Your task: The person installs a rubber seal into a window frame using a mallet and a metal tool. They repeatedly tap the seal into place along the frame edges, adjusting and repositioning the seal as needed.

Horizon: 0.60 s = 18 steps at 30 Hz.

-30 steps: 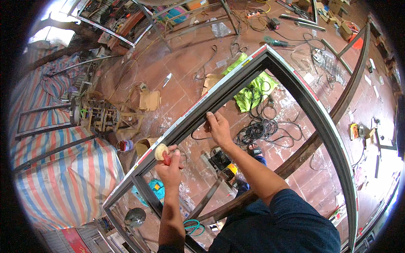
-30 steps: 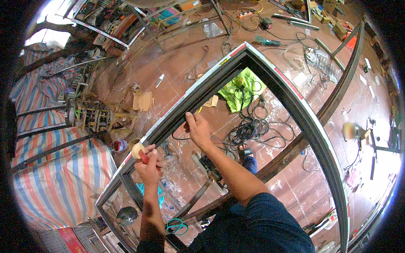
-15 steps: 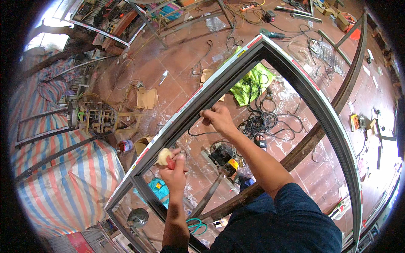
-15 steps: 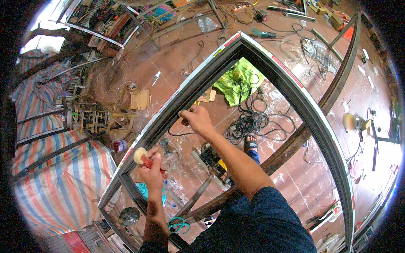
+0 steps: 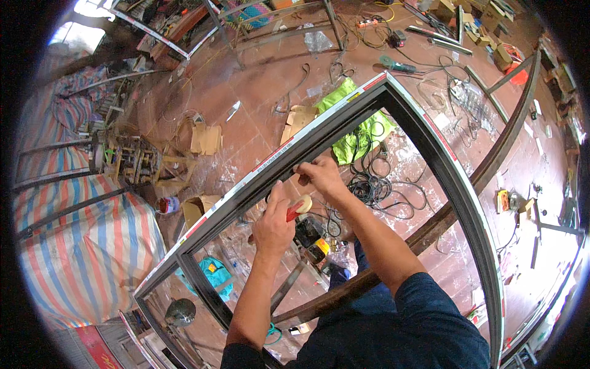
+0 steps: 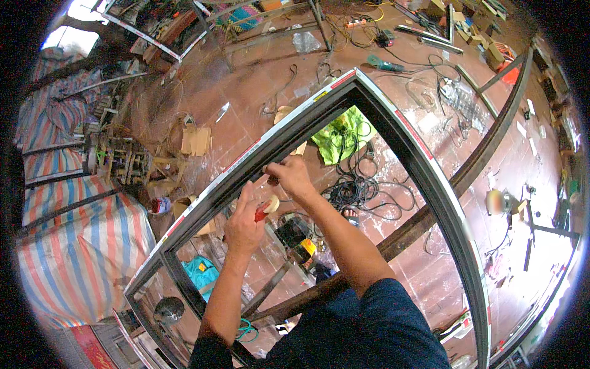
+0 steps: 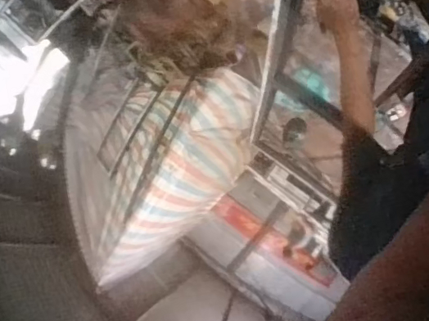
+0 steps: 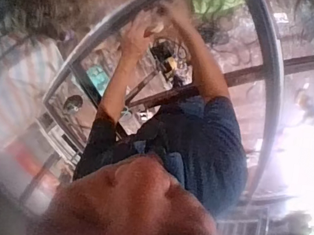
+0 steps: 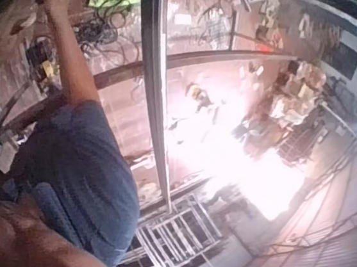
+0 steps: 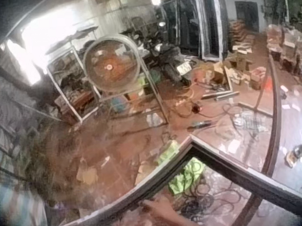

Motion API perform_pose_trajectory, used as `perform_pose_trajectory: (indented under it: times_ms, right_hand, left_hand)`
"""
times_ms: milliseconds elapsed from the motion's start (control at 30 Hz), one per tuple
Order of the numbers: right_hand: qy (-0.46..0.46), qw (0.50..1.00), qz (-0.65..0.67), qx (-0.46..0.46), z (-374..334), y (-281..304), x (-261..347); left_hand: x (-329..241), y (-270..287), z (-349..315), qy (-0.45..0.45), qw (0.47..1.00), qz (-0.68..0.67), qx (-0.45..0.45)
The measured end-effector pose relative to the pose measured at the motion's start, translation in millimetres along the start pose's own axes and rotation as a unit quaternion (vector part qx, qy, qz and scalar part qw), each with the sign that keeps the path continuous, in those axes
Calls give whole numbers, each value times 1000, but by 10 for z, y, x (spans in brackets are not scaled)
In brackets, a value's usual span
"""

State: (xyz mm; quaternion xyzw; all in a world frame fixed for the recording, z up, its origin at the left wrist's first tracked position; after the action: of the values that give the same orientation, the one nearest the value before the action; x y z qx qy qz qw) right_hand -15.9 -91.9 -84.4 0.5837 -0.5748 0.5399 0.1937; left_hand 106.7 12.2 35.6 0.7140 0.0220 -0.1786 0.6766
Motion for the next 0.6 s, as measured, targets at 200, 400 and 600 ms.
perform_pose_trajectory:
  times_ms: [200, 400, 600]
  right_hand:
    - [19, 999, -3, -37, -54, 409, 206]
    - [23, 996, -8, -86, -69, 975, 467]
    - [29, 994, 4, -106, -105, 1139, 578]
  left_hand:
    - [16, -96, -14, 57, 997, 23, 55]
    - [-19, -152, -54, 88, 994, 15, 69]
    - [-46, -144, -23, 81, 994, 13, 69]
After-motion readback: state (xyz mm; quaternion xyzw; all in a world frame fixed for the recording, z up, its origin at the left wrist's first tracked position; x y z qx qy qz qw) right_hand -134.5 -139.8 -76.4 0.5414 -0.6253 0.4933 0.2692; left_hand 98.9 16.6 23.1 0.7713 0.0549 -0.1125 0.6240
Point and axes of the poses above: each hand's wrist, its own z-axis towards the middle knuckle, its own y-axis out of the back of the hand, x = y × z, the point moved 9 cm from there along z, towards the middle knuckle, and after that the axes turned 12 degrees about x, right-handed, at the moved point
